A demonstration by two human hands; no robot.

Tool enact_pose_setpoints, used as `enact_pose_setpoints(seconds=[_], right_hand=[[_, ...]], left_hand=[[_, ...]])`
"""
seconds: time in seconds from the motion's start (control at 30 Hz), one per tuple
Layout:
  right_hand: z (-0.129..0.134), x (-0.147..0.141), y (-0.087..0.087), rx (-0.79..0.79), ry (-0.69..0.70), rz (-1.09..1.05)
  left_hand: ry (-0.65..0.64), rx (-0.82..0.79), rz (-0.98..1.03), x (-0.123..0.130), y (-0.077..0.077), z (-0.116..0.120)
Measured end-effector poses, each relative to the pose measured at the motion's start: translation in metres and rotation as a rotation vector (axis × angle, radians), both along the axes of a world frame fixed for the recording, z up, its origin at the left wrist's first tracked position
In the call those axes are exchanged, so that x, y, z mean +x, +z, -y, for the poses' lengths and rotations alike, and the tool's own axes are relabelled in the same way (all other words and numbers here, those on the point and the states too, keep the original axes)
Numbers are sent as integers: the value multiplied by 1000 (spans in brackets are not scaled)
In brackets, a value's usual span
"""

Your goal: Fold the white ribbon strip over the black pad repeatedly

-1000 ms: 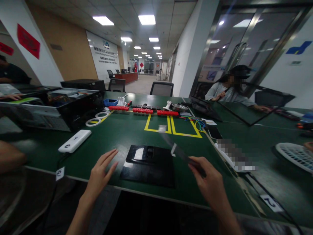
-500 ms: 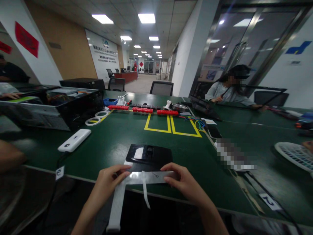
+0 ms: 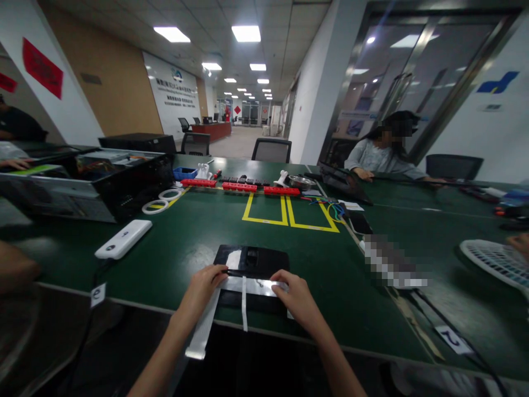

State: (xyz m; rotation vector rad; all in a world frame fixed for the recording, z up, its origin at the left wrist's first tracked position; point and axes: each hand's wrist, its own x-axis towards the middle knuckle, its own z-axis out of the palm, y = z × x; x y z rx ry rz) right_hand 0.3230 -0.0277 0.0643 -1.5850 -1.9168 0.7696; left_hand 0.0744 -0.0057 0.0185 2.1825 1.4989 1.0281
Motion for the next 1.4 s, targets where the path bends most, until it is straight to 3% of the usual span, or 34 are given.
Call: enact_pose_setpoints(seconds=[0.17,0.27,0.37,0.5,0.63,0.93,1.27,1.4], right_hand=[[1,-4,-3,57,-17,107],[1,-6,-8,91,-32,151],[2,-8,-14,108,-68,175],[3,-9,-21,171,-98,216],[5,-10,-25,230,-120,258],[9,-9,-35,277,-213,287],[17,-4,-43,362,-280,137],[16,1,-39,394,-333,97]], left_hand=[[40,93,-242,1,-2,2],[96,145,-394,3,6,5],[36,197,-484,8,17,12],[-189,268,-475,18,22,28],[-286,207,-486,29,13,43],[-313,165,-494,22,-3,51],[-327,101,-438,24,4,52],[-310,79,-383,25,15,50]])
